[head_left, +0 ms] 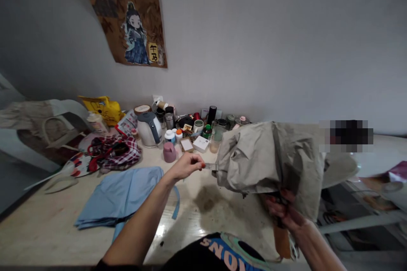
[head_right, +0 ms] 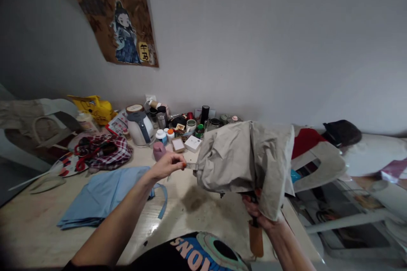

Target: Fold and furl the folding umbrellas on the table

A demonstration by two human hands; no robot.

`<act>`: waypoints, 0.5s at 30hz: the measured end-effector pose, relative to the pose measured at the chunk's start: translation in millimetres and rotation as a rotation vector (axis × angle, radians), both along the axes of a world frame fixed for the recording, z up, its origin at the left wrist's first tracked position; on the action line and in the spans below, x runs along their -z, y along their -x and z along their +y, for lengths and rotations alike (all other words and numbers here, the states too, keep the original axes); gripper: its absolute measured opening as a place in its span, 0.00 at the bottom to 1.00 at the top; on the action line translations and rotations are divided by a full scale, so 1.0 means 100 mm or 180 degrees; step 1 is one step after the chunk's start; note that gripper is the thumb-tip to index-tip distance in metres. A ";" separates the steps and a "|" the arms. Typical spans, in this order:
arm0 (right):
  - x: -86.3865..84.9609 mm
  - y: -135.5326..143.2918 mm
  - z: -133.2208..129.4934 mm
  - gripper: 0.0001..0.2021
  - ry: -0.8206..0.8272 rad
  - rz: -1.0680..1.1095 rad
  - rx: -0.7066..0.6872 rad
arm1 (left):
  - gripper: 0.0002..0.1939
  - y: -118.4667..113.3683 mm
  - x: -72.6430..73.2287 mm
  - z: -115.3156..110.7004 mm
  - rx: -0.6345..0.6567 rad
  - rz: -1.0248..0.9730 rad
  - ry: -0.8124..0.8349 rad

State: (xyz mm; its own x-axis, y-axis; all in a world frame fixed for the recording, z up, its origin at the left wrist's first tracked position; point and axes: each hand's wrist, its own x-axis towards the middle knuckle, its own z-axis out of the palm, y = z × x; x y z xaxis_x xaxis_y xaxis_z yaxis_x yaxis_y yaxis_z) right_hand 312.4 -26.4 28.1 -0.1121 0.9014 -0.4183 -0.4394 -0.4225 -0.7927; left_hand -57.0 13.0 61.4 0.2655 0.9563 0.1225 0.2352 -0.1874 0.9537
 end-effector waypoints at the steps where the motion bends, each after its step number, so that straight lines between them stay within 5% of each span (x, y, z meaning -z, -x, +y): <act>1: 0.03 -0.02 -0.01 0.17 -0.0012 -0.0011 0.0055 | 0.11 -0.01 0.00 0.00 -0.0257 0.0192 -0.0086; 5: 0.08 -0.02 -0.02 0.13 -0.0099 -0.0100 -0.0067 | 0.13 -0.29 -0.18 -0.17 -0.1356 0.0170 -0.0742; 10: 0.03 0.12 0.00 0.15 -0.0285 -0.0163 -0.0247 | 0.19 -0.73 -0.44 -0.36 -0.0837 -0.0167 -0.0489; 15: 0.01 0.27 0.00 0.22 -0.0530 -0.0293 -0.0342 | 0.15 -0.76 -0.47 -0.39 0.0207 -0.0971 0.0000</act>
State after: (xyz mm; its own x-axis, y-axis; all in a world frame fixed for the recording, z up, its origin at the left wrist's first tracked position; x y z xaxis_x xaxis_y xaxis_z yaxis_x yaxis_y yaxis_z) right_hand 285.8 -26.7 26.8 -0.1794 0.9438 -0.2777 -0.3216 -0.3230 -0.8901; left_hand 19.0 -25.6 108.7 0.2770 0.9386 0.2058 -0.0744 -0.1926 0.9785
